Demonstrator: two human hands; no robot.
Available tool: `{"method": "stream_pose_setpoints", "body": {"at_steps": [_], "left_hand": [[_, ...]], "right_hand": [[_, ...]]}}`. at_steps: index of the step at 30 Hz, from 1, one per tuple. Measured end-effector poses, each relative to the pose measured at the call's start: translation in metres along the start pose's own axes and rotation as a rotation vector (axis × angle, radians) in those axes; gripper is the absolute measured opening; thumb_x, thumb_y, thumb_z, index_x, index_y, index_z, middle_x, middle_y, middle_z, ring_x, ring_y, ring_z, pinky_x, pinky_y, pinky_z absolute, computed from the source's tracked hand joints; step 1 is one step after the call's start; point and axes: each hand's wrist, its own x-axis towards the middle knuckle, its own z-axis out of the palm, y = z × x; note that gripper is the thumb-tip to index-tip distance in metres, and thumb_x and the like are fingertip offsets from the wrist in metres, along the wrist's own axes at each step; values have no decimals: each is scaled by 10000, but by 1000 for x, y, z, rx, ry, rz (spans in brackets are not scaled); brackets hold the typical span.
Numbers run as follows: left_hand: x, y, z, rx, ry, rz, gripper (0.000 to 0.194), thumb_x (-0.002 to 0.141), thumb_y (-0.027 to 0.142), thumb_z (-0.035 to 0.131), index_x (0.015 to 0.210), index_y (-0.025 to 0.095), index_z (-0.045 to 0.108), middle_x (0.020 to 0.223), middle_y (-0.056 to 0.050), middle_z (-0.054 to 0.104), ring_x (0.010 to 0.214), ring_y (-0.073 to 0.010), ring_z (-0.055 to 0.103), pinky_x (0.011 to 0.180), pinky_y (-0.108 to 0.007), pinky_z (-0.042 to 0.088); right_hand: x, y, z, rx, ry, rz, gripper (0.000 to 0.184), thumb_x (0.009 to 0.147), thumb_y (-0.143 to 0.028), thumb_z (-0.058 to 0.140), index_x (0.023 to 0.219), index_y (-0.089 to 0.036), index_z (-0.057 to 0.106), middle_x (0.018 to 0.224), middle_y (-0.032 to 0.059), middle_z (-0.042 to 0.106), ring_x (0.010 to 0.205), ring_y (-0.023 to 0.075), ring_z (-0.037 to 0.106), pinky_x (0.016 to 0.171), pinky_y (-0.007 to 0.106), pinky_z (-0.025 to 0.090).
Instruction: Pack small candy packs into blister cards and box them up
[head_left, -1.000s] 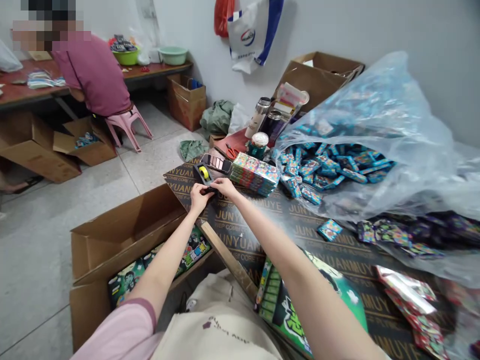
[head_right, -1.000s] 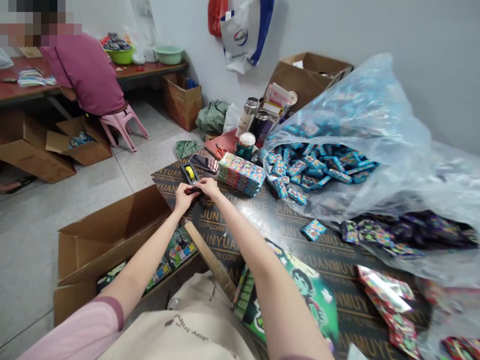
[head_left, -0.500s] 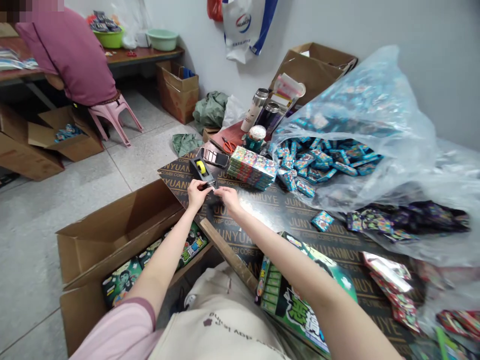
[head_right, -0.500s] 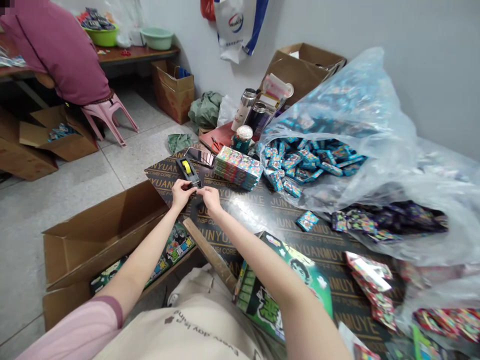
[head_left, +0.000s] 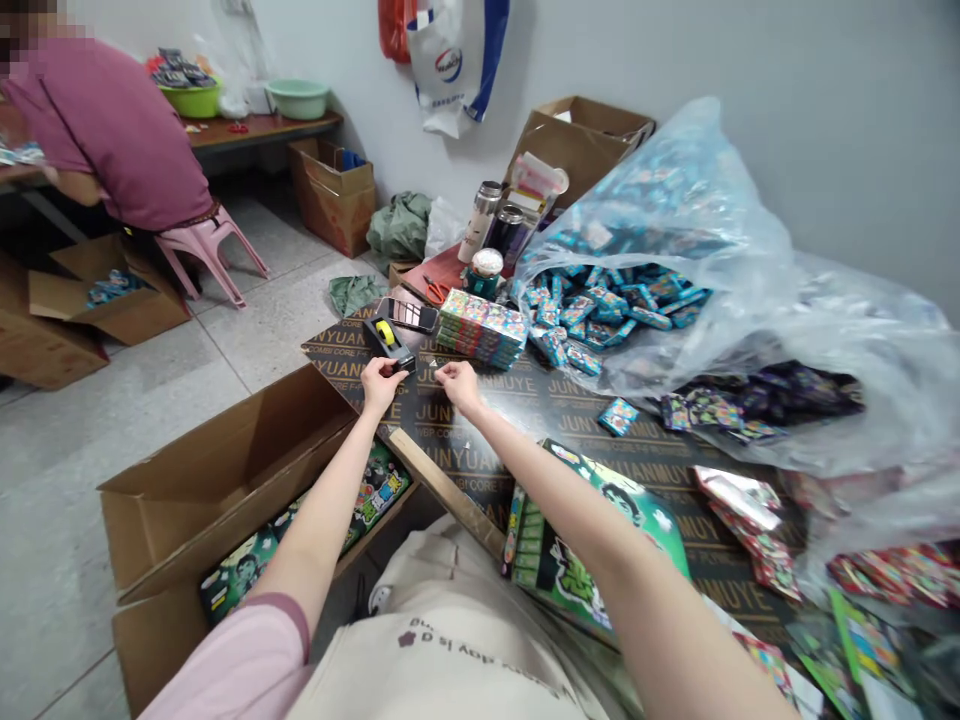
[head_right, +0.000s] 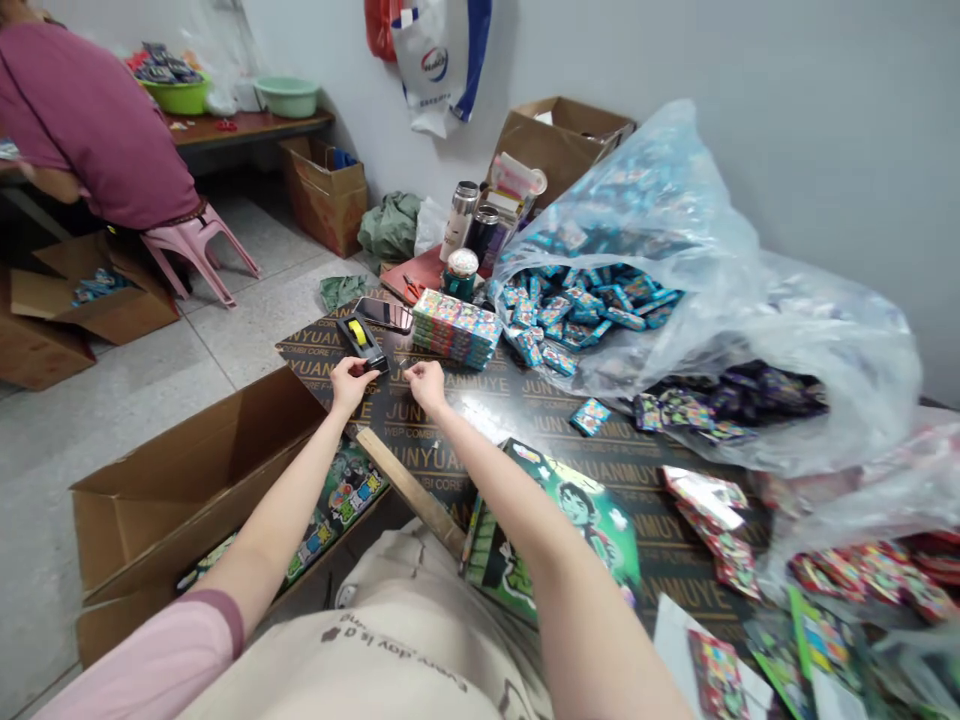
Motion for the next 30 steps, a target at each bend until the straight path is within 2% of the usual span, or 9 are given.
{"method": "stream_pose_setpoints", "body": {"at_steps": [6,7,11,13,15,18,22,25,30], "left_hand": [[-47,62,-16,-111,136,-124,296,631,307,745,858,152,634,639,53,482,568,-75,431,583,-205,381],[-64,79,-17,-207,62,-186,296,682,393,702,832,144,647,626,43,484,545,-70,415,544,-198,356],[-132,152,-14,-584,-670,-456,547,729,624,578,842,104,705,650,-19,550,497,-63,405,438,-193,261],[-158,180,-12,-679,-795,-424,524,704,594,625,900,115,704,720,-41,593,554,-80,480,468,-190,320],[-178,198,-11,-676,-713,-223,465,736,533,621,991,148,681,870,-64,636,699,-119,571,577,-213,425],[-209,207,-7,-389,-543,282,359,809,404,567,1085,187,642,1094,-83,627,990,-195,593,854,-327,473],[-263,197,7,219,-828,926,485,761,340,614,1208,155,589,1317,-149,549,1267,-311,459,1093,-499,290],[-293,181,22,549,-941,1106,715,748,365,639,1380,108,426,1456,-184,397,1348,-350,363,1116,-524,245],[-299,162,40,682,-884,1148,658,803,329,596,1407,144,409,1445,-135,418,1341,-305,396,1102,-444,319]], "right_hand": [[-84,-30,-100,-259,16,-292,104,754,-202,618,657,-179,644,650,-13,470,620,122,445,623,249,324],[-102,-35,-114,-292,5,-319,110,767,-204,614,665,-177,644,620,-21,459,596,115,429,603,244,306],[-174,-51,-151,-277,-36,-304,153,816,-246,589,693,-170,638,510,-55,402,511,92,368,544,230,252],[-211,-51,-164,-268,-30,-291,160,823,-248,585,693,-170,634,498,-60,408,493,85,354,536,225,245],[-249,-44,-178,-277,17,-280,146,819,-229,588,692,-169,627,513,-56,448,490,79,358,541,222,248],[-304,-23,-198,-309,178,-231,143,848,-228,557,734,-174,625,523,-50,481,485,80,368,548,221,258],[-365,6,-207,-355,334,-207,161,882,-244,520,773,-180,621,508,-50,483,465,85,373,530,224,271],[-394,21,-192,-384,399,-337,211,914,-221,470,774,-170,619,568,-20,553,488,86,435,533,227,301],[-411,57,-142,-288,564,-753,223,918,-223,457,790,-200,639,470,-43,434,469,99,402,525,249,311]]}}
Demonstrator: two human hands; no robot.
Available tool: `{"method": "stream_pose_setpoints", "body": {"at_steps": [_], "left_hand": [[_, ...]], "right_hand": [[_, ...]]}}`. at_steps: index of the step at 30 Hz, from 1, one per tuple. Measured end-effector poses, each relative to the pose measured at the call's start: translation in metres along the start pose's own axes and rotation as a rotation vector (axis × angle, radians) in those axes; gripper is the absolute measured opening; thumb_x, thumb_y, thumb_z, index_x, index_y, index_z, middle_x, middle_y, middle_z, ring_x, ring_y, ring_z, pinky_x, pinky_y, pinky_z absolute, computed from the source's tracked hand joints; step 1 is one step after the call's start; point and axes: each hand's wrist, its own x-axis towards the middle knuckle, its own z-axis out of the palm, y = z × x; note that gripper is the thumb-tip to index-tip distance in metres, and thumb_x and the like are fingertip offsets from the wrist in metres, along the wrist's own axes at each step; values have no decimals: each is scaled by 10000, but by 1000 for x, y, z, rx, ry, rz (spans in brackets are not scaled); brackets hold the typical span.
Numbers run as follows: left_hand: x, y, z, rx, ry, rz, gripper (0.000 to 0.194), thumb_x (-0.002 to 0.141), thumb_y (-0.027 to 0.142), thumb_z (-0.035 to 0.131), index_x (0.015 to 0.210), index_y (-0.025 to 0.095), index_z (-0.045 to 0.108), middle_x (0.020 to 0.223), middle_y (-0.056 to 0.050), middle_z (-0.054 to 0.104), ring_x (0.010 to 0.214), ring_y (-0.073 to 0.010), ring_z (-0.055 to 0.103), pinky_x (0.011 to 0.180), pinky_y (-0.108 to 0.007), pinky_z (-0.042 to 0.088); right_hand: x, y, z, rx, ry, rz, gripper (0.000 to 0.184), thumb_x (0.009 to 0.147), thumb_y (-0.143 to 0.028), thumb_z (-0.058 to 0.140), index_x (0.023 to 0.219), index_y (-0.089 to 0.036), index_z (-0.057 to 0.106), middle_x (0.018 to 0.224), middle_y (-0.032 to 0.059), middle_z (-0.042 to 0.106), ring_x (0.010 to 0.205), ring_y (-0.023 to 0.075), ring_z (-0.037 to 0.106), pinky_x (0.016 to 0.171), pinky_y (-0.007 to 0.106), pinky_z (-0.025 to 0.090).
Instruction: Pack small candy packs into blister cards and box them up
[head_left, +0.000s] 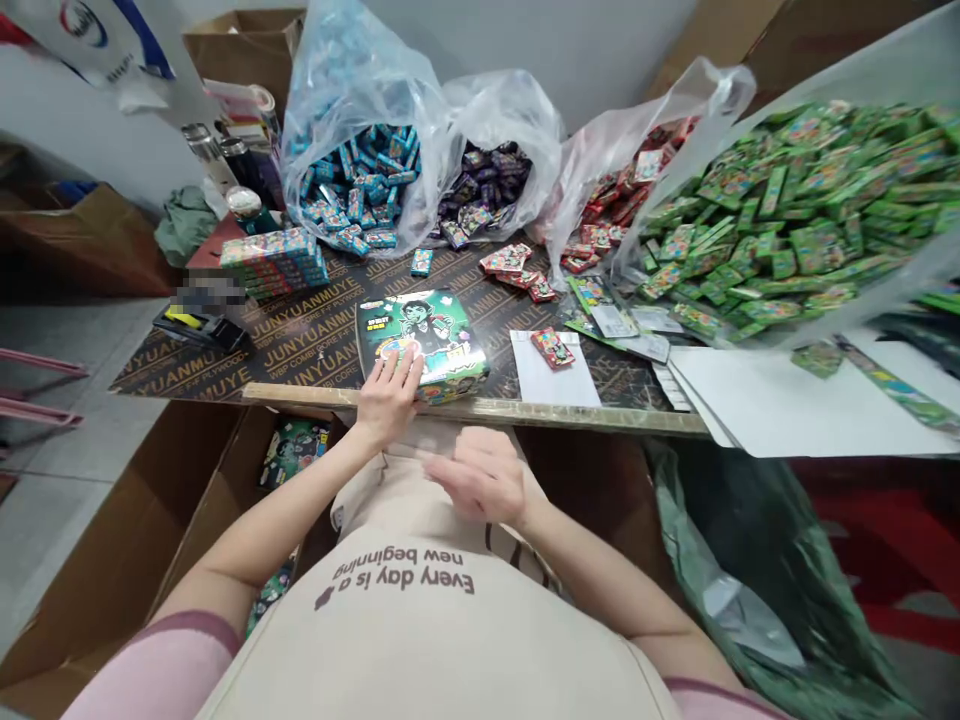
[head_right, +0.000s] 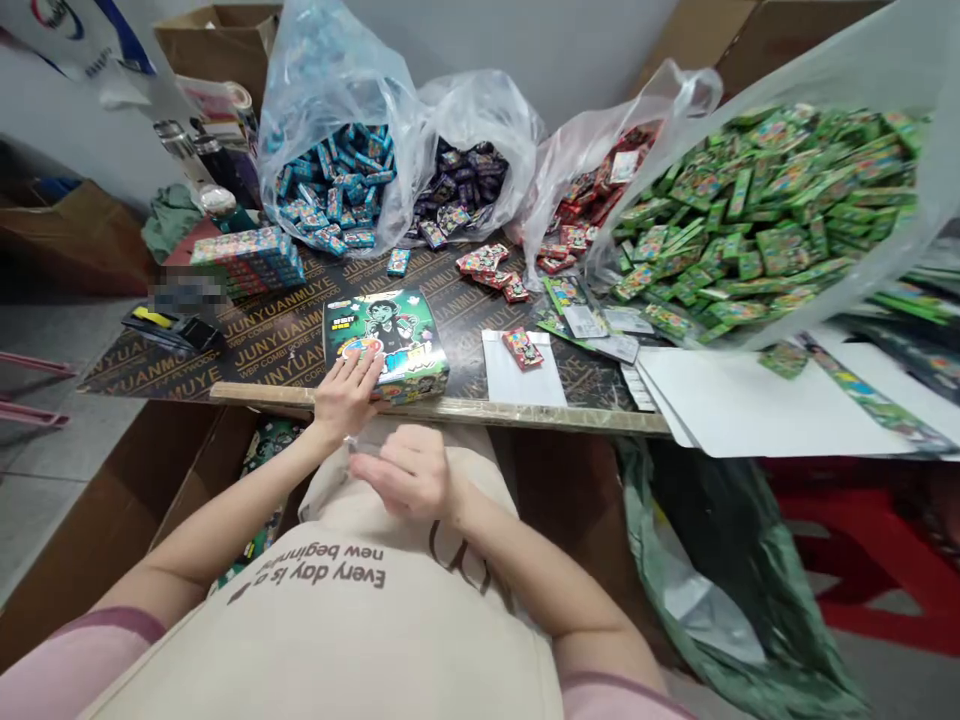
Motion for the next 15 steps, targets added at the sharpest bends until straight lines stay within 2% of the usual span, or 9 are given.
{"method": "stream_pose_setpoints", "body": {"at_steps": [1,3,5,7,11,15], "left_hand": [[0,-1,1,0,10,0,651,802,332,598,1401,148,421,1441,-130,425,1336,-304,404,1100,-436,326],[1,-3,2,-4,30,3,631,805,335,595,1389,149,442,1429,-126,442,1323,-304,422,1094,-430,340],[1,-3,1,-10,46,6,617,810,334,586,1382,146,452,1420,-127,456,1313,-307,435,1088,-432,348],[1,-3,1,-18,58,9,617,809,331,584,1381,142,453,1413,-134,463,1306,-309,444,1086,-433,351],[0,-4,3,-46,82,14,623,805,333,584,1381,138,451,1403,-139,475,1298,-313,453,1079,-438,360],[-1,-6,4,-80,95,20,580,802,292,578,1354,141,487,1376,-143,507,1285,-303,471,1073,-438,372]], "right_hand": [[-11,4,10,44,71,67,222,914,-235,459,785,-201,636,469,-44,424,465,99,393,515,248,311],[-28,16,32,153,194,403,221,905,-266,462,770,-190,619,502,-37,449,468,97,389,491,239,315],[-39,29,52,274,260,776,222,876,-332,496,753,-179,599,526,-38,453,469,93,367,466,231,306],[-43,40,66,369,286,990,257,823,-403,554,708,-174,580,515,-53,414,471,87,325,461,229,289],[-42,50,79,450,338,1131,350,737,-484,618,610,-166,546,489,-67,358,484,77,280,474,231,261],[-37,50,83,456,377,1198,412,685,-542,639,572,-159,538,480,-59,381,489,76,283,470,232,252]]}}
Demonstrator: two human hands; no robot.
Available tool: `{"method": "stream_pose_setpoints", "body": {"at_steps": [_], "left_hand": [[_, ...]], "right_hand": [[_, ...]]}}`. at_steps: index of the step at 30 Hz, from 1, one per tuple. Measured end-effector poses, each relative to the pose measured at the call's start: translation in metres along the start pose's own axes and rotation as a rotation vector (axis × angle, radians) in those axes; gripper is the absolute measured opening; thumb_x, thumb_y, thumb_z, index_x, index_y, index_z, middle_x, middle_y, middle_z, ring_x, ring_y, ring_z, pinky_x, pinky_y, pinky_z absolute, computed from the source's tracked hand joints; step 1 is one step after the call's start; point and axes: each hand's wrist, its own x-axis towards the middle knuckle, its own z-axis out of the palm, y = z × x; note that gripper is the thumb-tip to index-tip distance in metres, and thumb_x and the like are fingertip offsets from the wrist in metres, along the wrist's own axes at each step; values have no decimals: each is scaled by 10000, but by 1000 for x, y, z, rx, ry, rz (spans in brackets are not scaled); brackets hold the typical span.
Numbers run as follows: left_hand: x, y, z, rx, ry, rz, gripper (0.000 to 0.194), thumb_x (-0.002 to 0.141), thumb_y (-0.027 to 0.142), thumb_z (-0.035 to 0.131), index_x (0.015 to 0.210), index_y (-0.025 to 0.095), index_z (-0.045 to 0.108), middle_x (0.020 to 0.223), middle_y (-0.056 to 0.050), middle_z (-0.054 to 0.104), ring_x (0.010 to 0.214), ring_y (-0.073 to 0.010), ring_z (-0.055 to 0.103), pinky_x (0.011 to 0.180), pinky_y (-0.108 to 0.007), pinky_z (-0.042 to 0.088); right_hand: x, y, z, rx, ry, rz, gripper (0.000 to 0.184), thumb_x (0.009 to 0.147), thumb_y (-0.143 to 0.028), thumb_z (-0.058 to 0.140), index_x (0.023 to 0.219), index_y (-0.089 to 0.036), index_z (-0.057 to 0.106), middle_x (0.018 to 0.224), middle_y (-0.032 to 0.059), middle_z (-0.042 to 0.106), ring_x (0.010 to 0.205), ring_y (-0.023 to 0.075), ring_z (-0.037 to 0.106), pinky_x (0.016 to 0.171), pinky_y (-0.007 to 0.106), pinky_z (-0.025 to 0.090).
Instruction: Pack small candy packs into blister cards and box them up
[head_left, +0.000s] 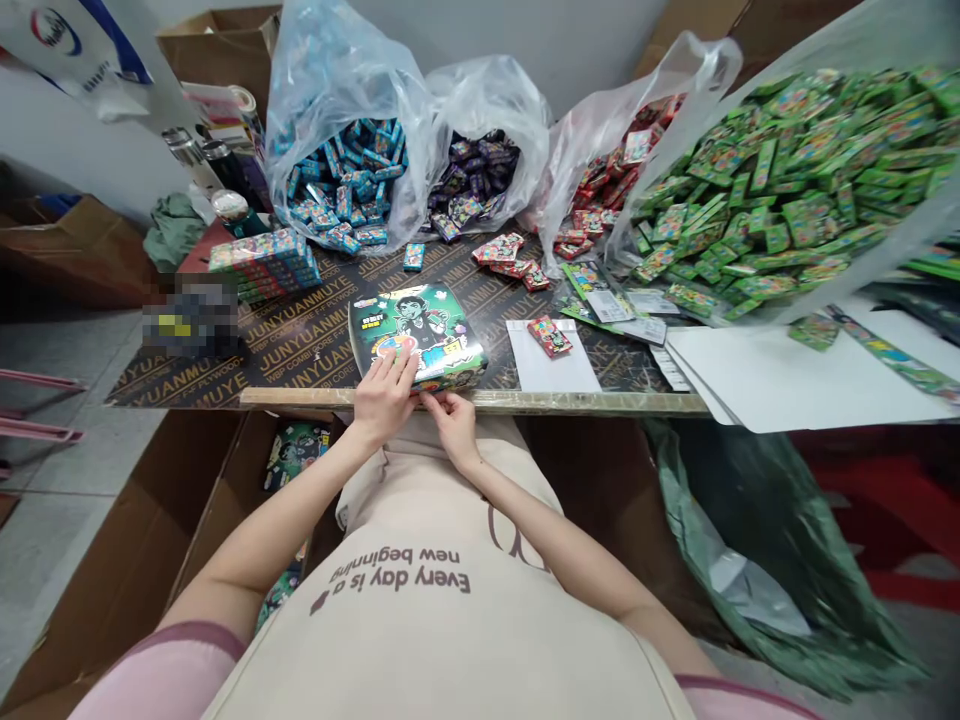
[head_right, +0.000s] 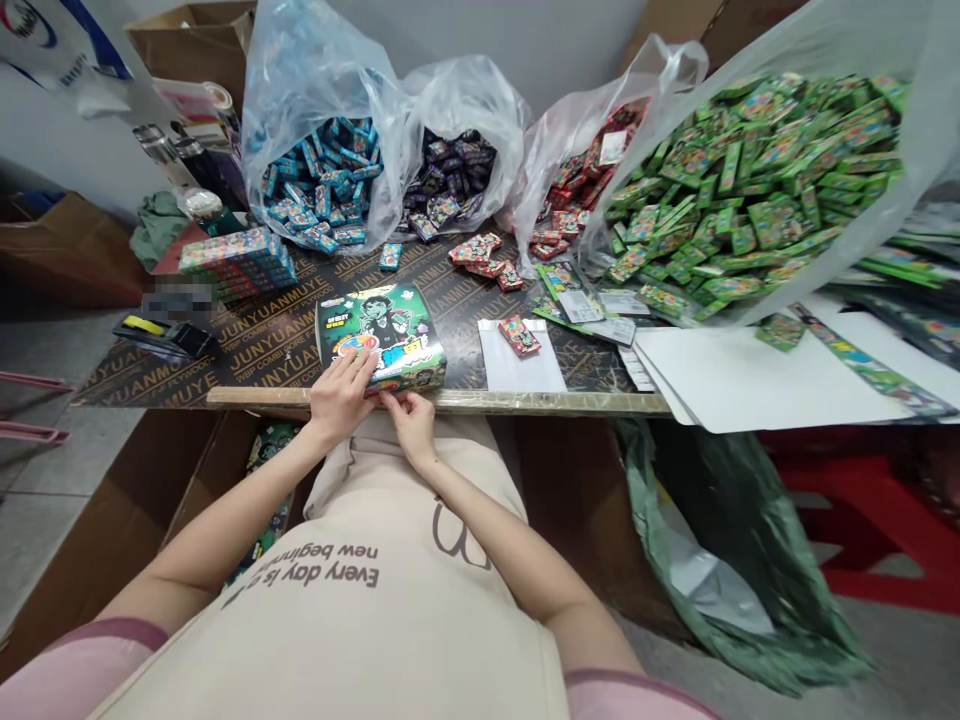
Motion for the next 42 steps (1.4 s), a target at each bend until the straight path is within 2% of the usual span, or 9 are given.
{"method": "stream_pose_setpoints", "body": {"at_steps": [9,16,20,25,29,32,35,38,42], "left_hand": [[2,-1,-12,-15,-110,15,582,822,248,523,1383,116,444,1415,-149,462,1335,-301,406,1109,-440,322],[7,9,-30,2,-208,44,736,769,336,593,1401,33,370,1451,-218,389,1345,-369,359,1111,-488,276],[10,12,-20,19,-144,-5,643,821,406,572,1347,56,453,1388,-213,476,1296,-371,426,1069,-484,327],[9,7,-13,14,-120,-16,560,865,390,522,1323,71,491,1370,-197,502,1282,-354,452,1061,-475,340],[11,11,-23,24,-160,4,532,881,339,500,1339,69,469,1389,-196,482,1302,-338,431,1075,-459,330],[13,23,-27,51,-186,-33,636,850,369,556,1392,81,392,1400,-222,456,1302,-368,416,1063,-513,326],[14,34,-17,116,-152,-81,801,766,425,667,1435,145,326,1428,-241,407,1320,-427,369,1062,-614,262],[12,35,-4,147,-133,-56,791,745,400,701,1426,208,346,1428,-218,415,1338,-416,352,1079,-606,249],[5,19,-8,154,-125,-12,737,769,436,670,1408,201,386,1359,-206,489,1329,-404,374,1080,-545,298]], "right_hand": [[6,3,5,-129,102,32,460,693,-540,645,480,-161,494,452,-47,392,486,70,282,481,234,254],[12,1,-8,-612,39,12,545,775,-583,564,411,-187,476,399,-8,414,449,99,294,486,273,224],[8,5,-14,-851,40,-74,466,837,-512,531,517,-182,608,501,75,571,476,145,428,508,286,255],[4,6,-32,-895,117,-234,457,856,-532,518,575,-183,610,529,50,574,545,160,497,580,270,334],[22,1,-63,-659,354,-413,569,813,-659,491,1034,-151,623,1020,146,648,963,241,567,846,343,421],[44,1,-80,-479,118,-345,807,818,-733,375,1385,-158,375,1379,177,458,1228,250,470,980,367,389],[61,1,-81,-381,-133,-218,879,800,-789,274,1452,-199,287,1465,134,380,1318,237,406,1062,361,336],[65,-8,-69,-278,-214,-184,925,756,-840,204,1429,-223,355,1461,95,406,1356,238,357,1105,385,299],[49,-30,-58,-125,-216,-112,859,808,-797,171,1384,-222,448,1344,84,542,1223,242,509,1001,389,438]]}}
